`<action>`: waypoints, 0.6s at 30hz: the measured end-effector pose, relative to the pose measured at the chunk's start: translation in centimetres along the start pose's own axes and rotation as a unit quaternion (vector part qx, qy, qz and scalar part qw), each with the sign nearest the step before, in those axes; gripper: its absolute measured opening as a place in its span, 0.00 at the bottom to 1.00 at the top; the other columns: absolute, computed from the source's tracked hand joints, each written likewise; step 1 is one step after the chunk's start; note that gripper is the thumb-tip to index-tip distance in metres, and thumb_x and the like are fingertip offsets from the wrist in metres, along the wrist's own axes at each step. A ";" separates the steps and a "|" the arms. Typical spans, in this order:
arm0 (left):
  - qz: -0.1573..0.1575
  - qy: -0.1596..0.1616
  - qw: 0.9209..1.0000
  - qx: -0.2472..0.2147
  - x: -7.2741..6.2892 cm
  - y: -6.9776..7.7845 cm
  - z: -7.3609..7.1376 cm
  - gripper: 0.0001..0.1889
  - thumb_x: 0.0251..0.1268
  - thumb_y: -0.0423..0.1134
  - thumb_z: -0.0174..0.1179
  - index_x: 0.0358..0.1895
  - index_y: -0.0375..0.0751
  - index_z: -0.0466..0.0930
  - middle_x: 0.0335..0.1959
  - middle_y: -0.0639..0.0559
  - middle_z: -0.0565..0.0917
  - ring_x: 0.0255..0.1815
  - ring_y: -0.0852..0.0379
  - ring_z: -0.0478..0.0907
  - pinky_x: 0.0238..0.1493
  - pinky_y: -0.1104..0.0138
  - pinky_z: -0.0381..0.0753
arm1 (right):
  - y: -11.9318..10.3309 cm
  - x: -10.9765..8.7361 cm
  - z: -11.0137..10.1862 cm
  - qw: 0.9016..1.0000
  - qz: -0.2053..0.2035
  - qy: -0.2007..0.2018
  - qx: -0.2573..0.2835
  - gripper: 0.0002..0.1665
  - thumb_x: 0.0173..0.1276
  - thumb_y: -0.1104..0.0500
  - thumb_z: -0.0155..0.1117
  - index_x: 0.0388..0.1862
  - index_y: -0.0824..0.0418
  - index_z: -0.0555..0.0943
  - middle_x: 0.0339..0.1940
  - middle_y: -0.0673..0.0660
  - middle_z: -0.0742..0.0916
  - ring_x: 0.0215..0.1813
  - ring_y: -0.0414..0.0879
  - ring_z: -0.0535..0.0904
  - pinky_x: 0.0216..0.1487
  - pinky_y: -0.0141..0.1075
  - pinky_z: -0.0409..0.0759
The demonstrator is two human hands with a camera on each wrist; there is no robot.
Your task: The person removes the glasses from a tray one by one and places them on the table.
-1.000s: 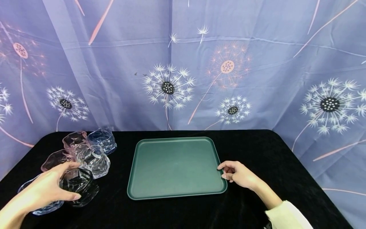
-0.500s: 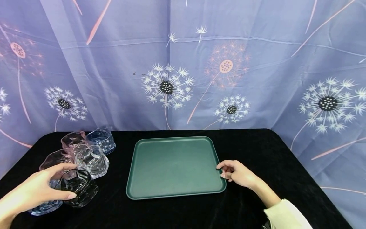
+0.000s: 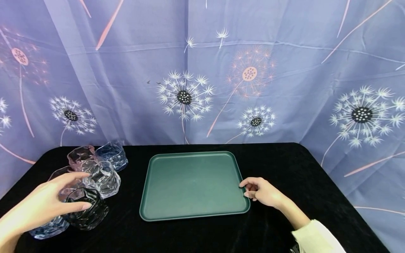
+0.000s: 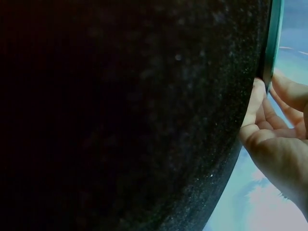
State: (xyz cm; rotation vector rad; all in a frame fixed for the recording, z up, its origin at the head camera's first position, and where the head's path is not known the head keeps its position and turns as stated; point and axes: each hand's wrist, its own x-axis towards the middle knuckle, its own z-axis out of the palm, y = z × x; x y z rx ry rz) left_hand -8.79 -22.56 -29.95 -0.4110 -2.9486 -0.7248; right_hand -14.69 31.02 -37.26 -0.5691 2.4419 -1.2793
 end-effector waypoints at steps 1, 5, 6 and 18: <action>-0.001 0.002 1.000 0.001 0.3 0.2 0.1 0.39 0.44 0.53 0.70 0.59 0.36 0.68 0.57 0.34 0.70 0.52 0.34 0.69 0.43 0.42 0.69 | 0.0 0.0 0.0 1.000 -0.001 -0.001 0.000 0.15 0.63 0.68 0.58 0.49 0.73 0.74 0.30 0.59 0.77 0.26 0.42 0.72 0.27 0.35 0.75; 0.002 0.007 1.000 0.000 1.3 1.3 0.7 0.37 0.48 0.53 0.67 0.59 0.34 0.67 0.57 0.32 0.70 0.54 0.32 0.67 0.46 0.41 0.67 | 0.1 0.1 0.0 1.000 -0.003 -0.003 -0.002 0.15 0.63 0.69 0.58 0.49 0.73 0.74 0.30 0.59 0.77 0.27 0.42 0.72 0.27 0.35 0.75; 0.005 0.009 1.000 -0.002 1.6 1.6 0.9 0.37 0.49 0.52 0.67 0.60 0.34 0.67 0.57 0.33 0.70 0.55 0.32 0.66 0.47 0.41 0.66 | 0.1 0.1 0.0 1.000 -0.003 -0.002 -0.004 0.15 0.63 0.69 0.58 0.48 0.73 0.74 0.30 0.59 0.77 0.27 0.42 0.72 0.27 0.34 0.75; 0.059 0.032 0.998 0.001 5.1 5.4 4.0 0.28 0.57 0.44 0.62 0.57 0.31 0.70 0.58 0.32 0.68 0.59 0.35 0.64 0.55 0.44 0.63 | -0.2 0.3 -0.1 1.000 0.002 -0.008 -0.020 0.14 0.63 0.69 0.57 0.48 0.72 0.74 0.29 0.58 0.77 0.27 0.41 0.72 0.26 0.35 0.76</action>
